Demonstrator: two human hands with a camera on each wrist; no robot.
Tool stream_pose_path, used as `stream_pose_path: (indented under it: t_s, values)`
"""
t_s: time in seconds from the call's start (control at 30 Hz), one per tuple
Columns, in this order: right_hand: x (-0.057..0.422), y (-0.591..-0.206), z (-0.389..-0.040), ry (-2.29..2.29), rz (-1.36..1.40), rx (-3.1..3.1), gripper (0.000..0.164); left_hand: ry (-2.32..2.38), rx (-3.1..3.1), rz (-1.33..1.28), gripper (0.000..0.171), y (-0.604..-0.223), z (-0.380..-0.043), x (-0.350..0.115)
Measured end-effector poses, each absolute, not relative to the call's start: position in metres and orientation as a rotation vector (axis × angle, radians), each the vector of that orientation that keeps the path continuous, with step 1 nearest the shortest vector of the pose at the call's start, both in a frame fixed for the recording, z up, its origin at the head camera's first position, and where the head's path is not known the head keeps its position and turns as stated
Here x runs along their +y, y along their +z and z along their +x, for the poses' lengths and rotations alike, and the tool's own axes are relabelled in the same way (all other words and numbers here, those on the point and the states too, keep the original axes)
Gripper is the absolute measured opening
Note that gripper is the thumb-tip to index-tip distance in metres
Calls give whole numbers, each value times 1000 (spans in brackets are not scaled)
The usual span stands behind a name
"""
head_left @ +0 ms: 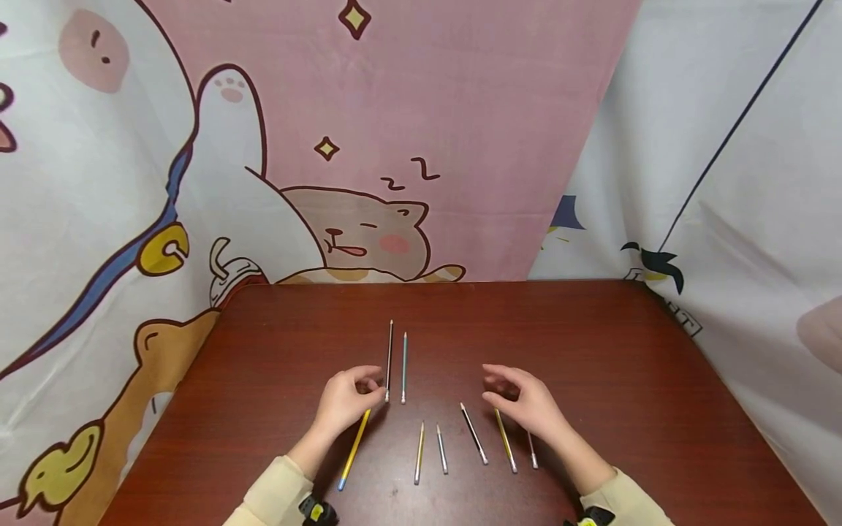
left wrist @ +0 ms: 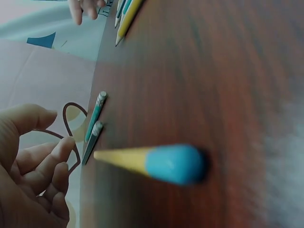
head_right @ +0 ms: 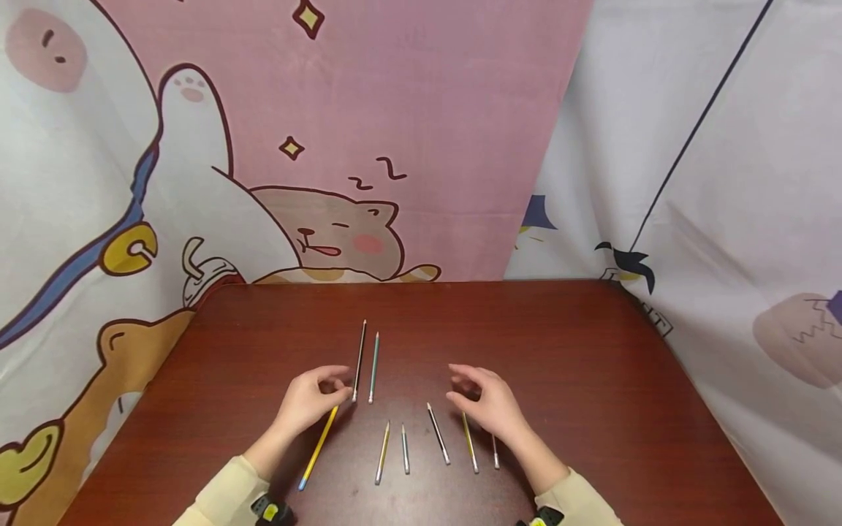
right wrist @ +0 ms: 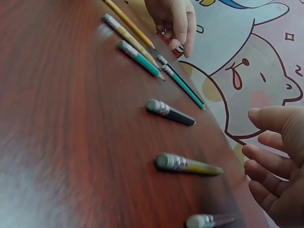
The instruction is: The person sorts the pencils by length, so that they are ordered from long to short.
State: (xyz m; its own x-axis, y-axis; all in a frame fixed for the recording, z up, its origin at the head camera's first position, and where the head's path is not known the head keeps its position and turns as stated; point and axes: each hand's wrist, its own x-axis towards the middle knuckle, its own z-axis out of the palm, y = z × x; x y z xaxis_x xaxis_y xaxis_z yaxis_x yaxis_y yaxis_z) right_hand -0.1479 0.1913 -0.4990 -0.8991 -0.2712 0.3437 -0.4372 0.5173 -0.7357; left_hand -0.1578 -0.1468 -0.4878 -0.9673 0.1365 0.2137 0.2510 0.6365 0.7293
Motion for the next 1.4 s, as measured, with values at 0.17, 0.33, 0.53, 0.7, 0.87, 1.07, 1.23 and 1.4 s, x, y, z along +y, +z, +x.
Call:
stream_pose_path:
  t_s: [0.17, 0.33, 0.53, 0.7, 0.87, 1.07, 1.23, 1.4]
  values:
    - [200, -504, -142, 1239, 637, -2528, 46, -1336, -2708, -291, 36, -489, -149, -157]
    - [207, -506, -136, 1094, 665, -2485, 48, -1342, -2701, -265, 36, -492, -139, -167]
    - [214, -506, -127, 1030, 676, -2472, 51, -1365, -2706, -238, 38, -493, -129, -175]
    - [218, -509, -121, 999, 674, -2479, 52, -1389, -2714, -217, 39, -492, -123, -180]
    - [222, -510, -115, 973, 684, -2473, 54, -1422, -2724, -219, 40, -493, -118, -183]
    - [225, -511, -108, 948, 656, -2489, 56, -1430, -2739, -213, 44, -497, -115, -187]
    - [228, -513, -103, 930, 633, -2519, 57, -1392, -2767, -213, 49, -498, -113, -189]
    - [230, -515, -101, 931, 661, -2519, 58, -1334, -2768, -279, 54, -498, -110, -188]
